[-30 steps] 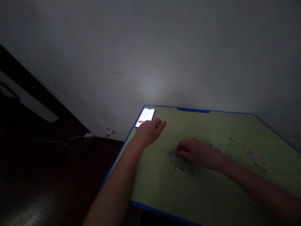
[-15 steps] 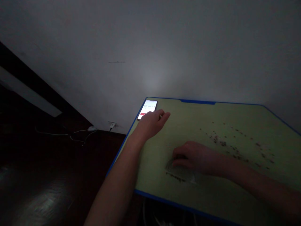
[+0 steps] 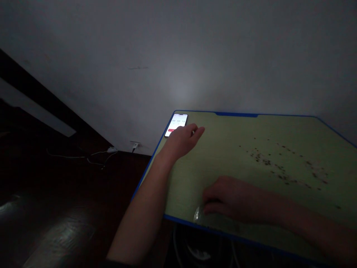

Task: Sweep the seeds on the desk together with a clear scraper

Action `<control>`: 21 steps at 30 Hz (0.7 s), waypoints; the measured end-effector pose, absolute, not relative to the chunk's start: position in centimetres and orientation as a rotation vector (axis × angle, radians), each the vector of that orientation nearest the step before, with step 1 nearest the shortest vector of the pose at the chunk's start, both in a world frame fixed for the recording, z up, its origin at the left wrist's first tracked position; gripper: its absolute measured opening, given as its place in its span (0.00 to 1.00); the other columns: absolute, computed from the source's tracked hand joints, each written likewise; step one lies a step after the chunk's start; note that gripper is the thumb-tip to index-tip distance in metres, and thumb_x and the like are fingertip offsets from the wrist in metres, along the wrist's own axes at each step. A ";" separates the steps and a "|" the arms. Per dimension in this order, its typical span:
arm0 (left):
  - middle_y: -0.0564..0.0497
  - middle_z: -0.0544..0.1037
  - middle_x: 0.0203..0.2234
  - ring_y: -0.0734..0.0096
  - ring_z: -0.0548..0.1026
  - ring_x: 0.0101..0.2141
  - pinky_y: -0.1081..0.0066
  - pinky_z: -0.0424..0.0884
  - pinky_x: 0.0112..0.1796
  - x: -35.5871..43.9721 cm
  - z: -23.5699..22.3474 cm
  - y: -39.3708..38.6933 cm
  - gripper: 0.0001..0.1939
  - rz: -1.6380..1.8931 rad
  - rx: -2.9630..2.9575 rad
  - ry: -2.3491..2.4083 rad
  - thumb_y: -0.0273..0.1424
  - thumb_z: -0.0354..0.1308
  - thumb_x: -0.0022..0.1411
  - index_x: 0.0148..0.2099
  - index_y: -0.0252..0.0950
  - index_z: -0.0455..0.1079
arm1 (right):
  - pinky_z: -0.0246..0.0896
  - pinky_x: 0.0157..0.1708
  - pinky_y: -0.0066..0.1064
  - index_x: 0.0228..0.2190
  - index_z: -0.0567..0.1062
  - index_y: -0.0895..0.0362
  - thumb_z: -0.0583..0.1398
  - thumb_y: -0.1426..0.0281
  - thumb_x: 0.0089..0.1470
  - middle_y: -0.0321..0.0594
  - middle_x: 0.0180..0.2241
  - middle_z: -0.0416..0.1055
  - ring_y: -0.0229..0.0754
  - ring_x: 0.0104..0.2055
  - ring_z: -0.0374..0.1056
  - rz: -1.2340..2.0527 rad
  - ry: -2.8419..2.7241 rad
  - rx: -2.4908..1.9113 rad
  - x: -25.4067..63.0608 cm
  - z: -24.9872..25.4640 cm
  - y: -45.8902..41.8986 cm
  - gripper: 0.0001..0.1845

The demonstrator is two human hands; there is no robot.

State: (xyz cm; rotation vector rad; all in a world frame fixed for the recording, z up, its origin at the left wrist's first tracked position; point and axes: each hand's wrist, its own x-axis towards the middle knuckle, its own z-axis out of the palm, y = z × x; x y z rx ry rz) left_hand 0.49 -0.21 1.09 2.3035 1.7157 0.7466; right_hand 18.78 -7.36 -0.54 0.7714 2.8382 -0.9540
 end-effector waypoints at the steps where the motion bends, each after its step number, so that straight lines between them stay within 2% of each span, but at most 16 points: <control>1: 0.52 0.70 0.20 0.73 0.64 0.23 0.71 0.54 0.26 0.5 1.1 -0.2 0.24 0.746 2.306 1.717 0.46 0.39 0.65 0.30 0.37 0.68 | 0.57 0.31 0.28 0.31 0.78 0.56 0.58 0.65 0.56 0.40 0.29 0.77 0.40 0.30 0.70 -0.964 2.833 0.771 18.8 -0.4 -7.5 0.10; 8: 0.52 0.71 0.20 0.73 0.65 0.23 0.71 0.54 0.25 0.6 1.2 -0.2 0.23 0.712 2.297 1.739 0.46 0.39 0.65 0.30 0.37 0.67 | 0.57 0.30 0.28 0.30 0.78 0.56 0.57 0.65 0.56 0.41 0.29 0.76 0.41 0.30 0.70 -0.948 2.817 0.745 18.9 0.1 -7.9 0.11; 13: 0.53 0.70 0.19 0.73 0.65 0.22 0.71 0.54 0.25 0.6 1.3 -0.2 0.22 0.693 2.274 1.732 0.46 0.40 0.64 0.29 0.37 0.66 | 0.53 0.26 0.27 0.29 0.77 0.55 0.57 0.65 0.57 0.38 0.27 0.76 0.38 0.27 0.68 -0.931 2.871 0.780 19.6 0.9 -8.2 0.11; 17: 0.54 0.68 0.18 0.74 0.64 0.21 0.72 0.53 0.24 0.7 1.3 0.1 0.21 0.621 2.267 1.752 0.45 0.41 0.64 0.28 0.37 0.64 | 0.51 0.24 0.26 0.29 0.73 0.55 0.53 0.63 0.59 0.35 0.23 0.72 0.36 0.25 0.65 -0.885 2.935 1.109 23.2 2.6 -7.3 0.13; 21: 0.54 0.68 0.18 0.73 0.64 0.21 0.72 0.52 0.23 0.7 1.1 0.6 0.20 0.517 2.258 1.750 0.45 0.41 0.63 0.27 0.37 0.63 | 0.54 0.22 0.26 0.27 0.68 0.56 0.49 0.61 0.61 0.35 0.24 0.70 0.33 0.20 0.61 -1.007 2.845 1.687 30.4 3.8 -5.5 0.17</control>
